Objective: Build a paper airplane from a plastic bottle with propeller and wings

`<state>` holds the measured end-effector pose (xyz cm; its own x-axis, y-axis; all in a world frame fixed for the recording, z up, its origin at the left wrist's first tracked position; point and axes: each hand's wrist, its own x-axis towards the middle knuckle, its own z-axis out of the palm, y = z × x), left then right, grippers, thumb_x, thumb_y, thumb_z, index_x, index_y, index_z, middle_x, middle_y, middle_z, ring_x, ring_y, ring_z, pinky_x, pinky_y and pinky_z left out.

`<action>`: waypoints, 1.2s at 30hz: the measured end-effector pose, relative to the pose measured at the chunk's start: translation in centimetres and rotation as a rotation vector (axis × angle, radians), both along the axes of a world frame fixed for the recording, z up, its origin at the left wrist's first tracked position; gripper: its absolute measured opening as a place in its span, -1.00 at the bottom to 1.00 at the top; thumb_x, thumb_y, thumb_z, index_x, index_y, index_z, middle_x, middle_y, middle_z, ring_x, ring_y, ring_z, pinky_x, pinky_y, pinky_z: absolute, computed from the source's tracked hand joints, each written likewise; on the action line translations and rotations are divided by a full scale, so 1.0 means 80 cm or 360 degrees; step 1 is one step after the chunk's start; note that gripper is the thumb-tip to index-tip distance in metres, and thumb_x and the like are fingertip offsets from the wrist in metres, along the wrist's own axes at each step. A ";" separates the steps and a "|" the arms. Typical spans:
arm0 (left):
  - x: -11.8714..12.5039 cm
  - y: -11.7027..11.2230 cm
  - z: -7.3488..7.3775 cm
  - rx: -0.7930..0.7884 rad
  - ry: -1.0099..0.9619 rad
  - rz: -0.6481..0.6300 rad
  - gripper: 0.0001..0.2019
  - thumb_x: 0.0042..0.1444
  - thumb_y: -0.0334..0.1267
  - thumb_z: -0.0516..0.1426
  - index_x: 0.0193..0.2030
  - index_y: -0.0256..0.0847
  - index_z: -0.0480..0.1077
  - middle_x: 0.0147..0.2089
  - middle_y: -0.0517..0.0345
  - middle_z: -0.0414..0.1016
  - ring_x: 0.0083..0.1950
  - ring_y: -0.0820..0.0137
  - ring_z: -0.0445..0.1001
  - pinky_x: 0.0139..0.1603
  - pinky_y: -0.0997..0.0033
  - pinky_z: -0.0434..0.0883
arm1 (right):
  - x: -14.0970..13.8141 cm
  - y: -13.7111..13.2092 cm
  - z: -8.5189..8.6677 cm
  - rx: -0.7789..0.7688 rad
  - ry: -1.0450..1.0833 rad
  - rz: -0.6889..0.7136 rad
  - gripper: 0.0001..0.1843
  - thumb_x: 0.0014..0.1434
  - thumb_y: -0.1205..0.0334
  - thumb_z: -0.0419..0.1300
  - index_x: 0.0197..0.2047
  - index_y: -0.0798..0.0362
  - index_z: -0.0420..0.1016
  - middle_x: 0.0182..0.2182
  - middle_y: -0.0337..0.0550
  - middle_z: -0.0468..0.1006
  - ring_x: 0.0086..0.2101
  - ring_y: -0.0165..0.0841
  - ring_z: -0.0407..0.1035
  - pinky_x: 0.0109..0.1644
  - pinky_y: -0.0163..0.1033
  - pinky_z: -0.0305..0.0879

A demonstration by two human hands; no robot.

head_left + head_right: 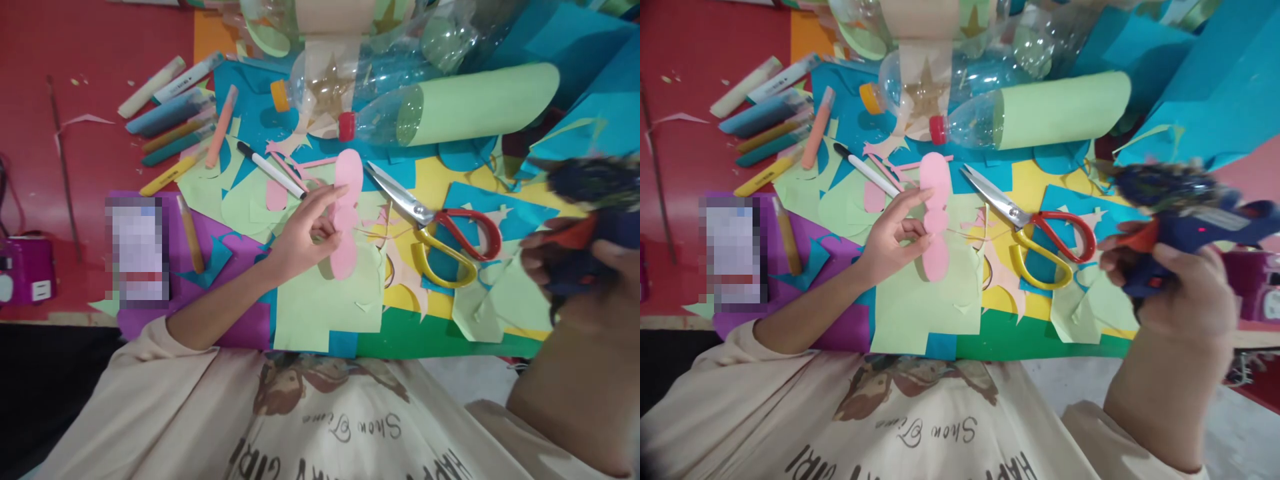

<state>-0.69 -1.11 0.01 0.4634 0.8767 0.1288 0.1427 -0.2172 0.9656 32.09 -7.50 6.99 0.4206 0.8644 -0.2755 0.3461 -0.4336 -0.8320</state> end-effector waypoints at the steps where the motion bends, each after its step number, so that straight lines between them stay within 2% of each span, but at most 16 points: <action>1: 0.000 0.000 0.000 -0.0001 0.0012 0.0007 -0.52 0.23 -0.16 0.12 0.28 0.07 0.18 0.32 -0.02 0.17 -0.38 0.62 0.45 -0.32 0.51 0.53 | -0.019 0.005 0.003 -0.0056 0.0250 -0.0104 -0.79 -0.13 -0.02 0.29 -0.49 -0.09 0.49 -0.58 -0.06 0.46 -0.62 -0.27 0.32 -0.62 -0.14 0.13; 2: 0.000 0.000 0.001 0.0003 0.0024 0.0014 -0.51 0.22 -0.15 0.13 0.29 0.07 0.17 0.32 -0.03 0.17 -0.39 0.62 0.45 -0.34 0.52 0.53 | -0.035 0.009 0.005 -0.0079 0.0409 -0.0149 -0.80 -0.21 0.03 0.36 -0.53 -0.06 0.51 -0.61 -0.10 0.44 -0.65 -0.32 0.29 -0.63 -0.17 0.14; 4: 0.000 0.001 0.001 0.0015 0.0049 0.0030 -0.49 0.22 -0.14 0.14 0.30 0.09 0.15 0.33 -0.03 0.17 -0.39 0.62 0.46 -0.37 0.53 0.52 | -0.062 0.012 0.004 -0.0166 0.0645 -0.0074 -0.78 -0.31 0.08 0.42 -0.55 -0.03 0.55 -0.63 -0.12 0.47 -0.68 -0.34 0.28 -0.68 -0.22 0.12; 8: 0.000 0.002 -0.002 0.0059 0.0087 0.0052 -0.43 0.21 -0.14 0.14 0.33 0.13 0.09 0.36 -0.04 0.13 -0.41 0.64 0.45 -0.37 0.53 0.52 | -0.090 0.013 -0.004 -0.0243 0.0841 0.0119 -0.71 -0.30 0.03 0.44 -0.56 0.02 0.53 -0.64 -0.15 0.50 -0.67 -0.34 0.33 -0.68 -0.27 0.18; 11: -0.001 0.004 -0.005 0.0097 0.0096 0.0045 -0.40 0.20 -0.12 0.15 0.35 0.16 0.04 0.40 -0.04 0.07 -0.41 0.65 0.44 -0.37 0.51 0.52 | -0.099 0.017 -0.010 -0.0300 0.0842 0.0219 -0.69 -0.26 0.05 0.45 -0.52 0.06 0.52 -0.62 -0.15 0.52 -0.64 -0.37 0.34 -0.67 -0.31 0.23; 17: -0.004 0.009 -0.004 0.0154 0.0089 0.0022 -0.41 0.22 -0.07 0.12 0.36 0.16 0.03 0.41 -0.02 0.07 -0.42 0.64 0.41 -0.39 0.51 0.51 | -0.107 0.042 -0.021 -0.0250 0.0907 0.0393 -0.71 -0.17 0.06 0.42 -0.50 0.09 0.51 -0.61 -0.17 0.51 -0.65 -0.43 0.31 -0.67 -0.35 0.19; 22: -0.005 0.012 -0.004 0.0136 0.0065 0.0034 -0.39 0.19 0.02 0.14 0.35 0.19 0.04 0.42 0.01 0.06 -0.41 0.61 0.42 -0.39 0.49 0.52 | -0.110 0.052 -0.032 -0.0152 0.0972 0.0470 -0.77 -0.17 0.12 0.44 -0.47 0.06 0.57 -0.51 -0.18 0.58 -0.57 -0.42 0.39 -0.56 -0.34 0.30; 24: -0.007 0.016 -0.006 0.0123 0.0014 0.0074 -0.37 0.18 0.05 0.14 0.35 0.21 0.04 0.42 0.03 0.06 -0.40 0.61 0.43 -0.41 0.48 0.52 | -0.111 0.054 -0.033 -0.0099 0.1048 0.0488 -0.79 -0.15 0.14 0.43 -0.49 0.06 0.56 -0.55 -0.19 0.55 -0.61 -0.43 0.38 -0.61 -0.36 0.25; 28: -0.008 0.023 -0.007 0.0083 -0.0158 0.0173 -0.36 0.17 0.01 0.17 0.34 0.29 0.02 0.43 0.10 0.04 -0.39 0.62 0.42 -0.38 0.49 0.53 | -0.113 0.060 -0.030 0.0038 0.1223 0.0374 -0.80 -0.18 0.16 0.41 -0.55 0.06 0.51 -0.56 -0.23 0.49 -0.69 -0.48 0.31 -0.75 -0.40 0.06; 31: -0.003 0.018 0.002 0.0063 -0.0172 0.0034 -0.37 0.18 -0.03 0.17 0.34 0.30 0.03 0.44 0.08 0.01 -0.41 0.64 0.42 -0.38 0.50 0.55 | -0.111 0.065 -0.030 0.0034 0.1238 0.0345 -0.82 -0.19 0.19 0.39 -0.56 0.07 0.49 -0.53 -0.25 0.49 -0.71 -0.50 0.31 -0.77 -0.41 0.03; 33: 0.002 0.010 0.013 0.0088 -0.0042 -0.0111 -0.40 0.22 -0.06 0.12 0.36 0.25 0.01 0.43 0.04 0.03 -0.40 0.62 0.44 -0.39 0.49 0.55 | -0.110 0.066 -0.031 0.0020 0.1244 0.0353 -0.85 -0.18 0.22 0.37 -0.55 0.08 0.49 -0.53 -0.24 0.49 -0.70 -0.50 0.32 -0.77 -0.42 0.05; 36: 0.008 0.001 0.029 0.0228 0.0021 -0.0150 -0.39 0.24 -0.13 0.10 0.38 0.26 -0.04 0.41 0.05 0.07 -0.34 0.56 0.46 -0.36 0.46 0.55 | -0.109 0.065 -0.031 0.0026 0.1271 0.0366 -0.90 -0.16 0.27 0.33 -0.54 0.08 0.51 -0.54 -0.24 0.51 -0.70 -0.50 0.33 -0.76 -0.43 0.06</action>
